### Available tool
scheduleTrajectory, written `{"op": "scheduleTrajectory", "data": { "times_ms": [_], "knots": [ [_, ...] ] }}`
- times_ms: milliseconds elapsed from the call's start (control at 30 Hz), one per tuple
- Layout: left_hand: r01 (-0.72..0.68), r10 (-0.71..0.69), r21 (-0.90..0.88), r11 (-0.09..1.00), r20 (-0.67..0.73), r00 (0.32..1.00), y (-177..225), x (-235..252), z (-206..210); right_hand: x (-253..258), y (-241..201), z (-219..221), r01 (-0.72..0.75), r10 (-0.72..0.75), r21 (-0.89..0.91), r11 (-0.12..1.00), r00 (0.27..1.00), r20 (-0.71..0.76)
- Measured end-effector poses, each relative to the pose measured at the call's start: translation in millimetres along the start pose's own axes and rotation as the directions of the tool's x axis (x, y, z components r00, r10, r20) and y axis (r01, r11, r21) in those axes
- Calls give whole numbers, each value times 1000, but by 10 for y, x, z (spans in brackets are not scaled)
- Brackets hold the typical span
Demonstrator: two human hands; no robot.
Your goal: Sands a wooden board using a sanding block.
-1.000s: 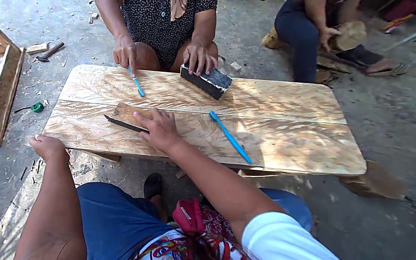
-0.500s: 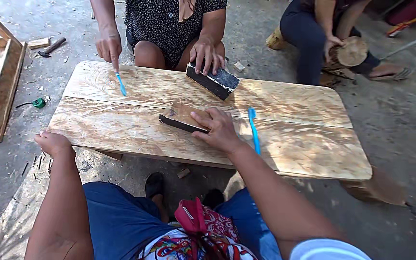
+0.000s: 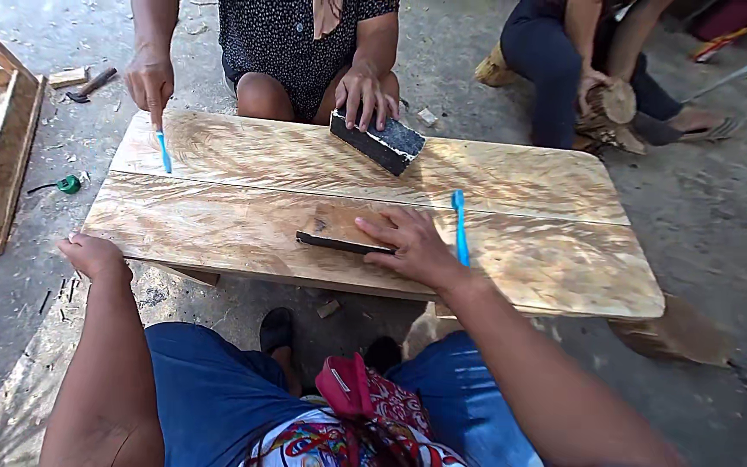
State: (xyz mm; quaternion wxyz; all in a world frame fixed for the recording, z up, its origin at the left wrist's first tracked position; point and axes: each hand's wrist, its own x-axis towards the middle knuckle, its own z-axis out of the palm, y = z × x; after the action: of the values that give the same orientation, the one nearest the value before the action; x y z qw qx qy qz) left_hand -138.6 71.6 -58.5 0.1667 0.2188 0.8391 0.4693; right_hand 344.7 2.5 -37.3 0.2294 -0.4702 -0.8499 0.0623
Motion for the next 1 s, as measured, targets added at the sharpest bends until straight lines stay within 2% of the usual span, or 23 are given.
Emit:
{"op": "scheduleTrajectory", "data": {
  "times_ms": [100,200,333,433,500,600,767,867,1000],
  "knots": [
    [2,-3,-52,999,-22,1000,-5,-12,34,-88,38,62,-3,1,-23,1000,996,-92],
    [8,-8,-26,1000,-28,1000,-13,-6,41,229,-281,302,13,-14,-13,1000,992,-126],
    [26,-25,7,1000,-20,999,-17,26,27,919,-983,741,16,-13,31,999,997,-79],
    [24,-25,90,996,8,1000,-24,47,-15,1292,-1222,852,4,-7,45,999,998,64],
    [-2,-2,124,992,32,999,-31,65,-42,1300,-1159,785,15,-22,70,997,994,110],
    [0,-4,119,993,35,999,-34,53,-39,951,-802,588,12,-14,42,999,999,41],
    [-2,-1,77,997,33,999,-63,63,-28,296,-231,250,-150,148,-26,988,987,-54],
    [-8,7,37,999,12,1000,-67,57,1,428,-282,310,-174,171,-28,984,981,-90],
    [12,-12,60,998,2,1000,-49,67,-7,1032,-561,604,-86,85,-8,996,994,-74]
  ]
}}
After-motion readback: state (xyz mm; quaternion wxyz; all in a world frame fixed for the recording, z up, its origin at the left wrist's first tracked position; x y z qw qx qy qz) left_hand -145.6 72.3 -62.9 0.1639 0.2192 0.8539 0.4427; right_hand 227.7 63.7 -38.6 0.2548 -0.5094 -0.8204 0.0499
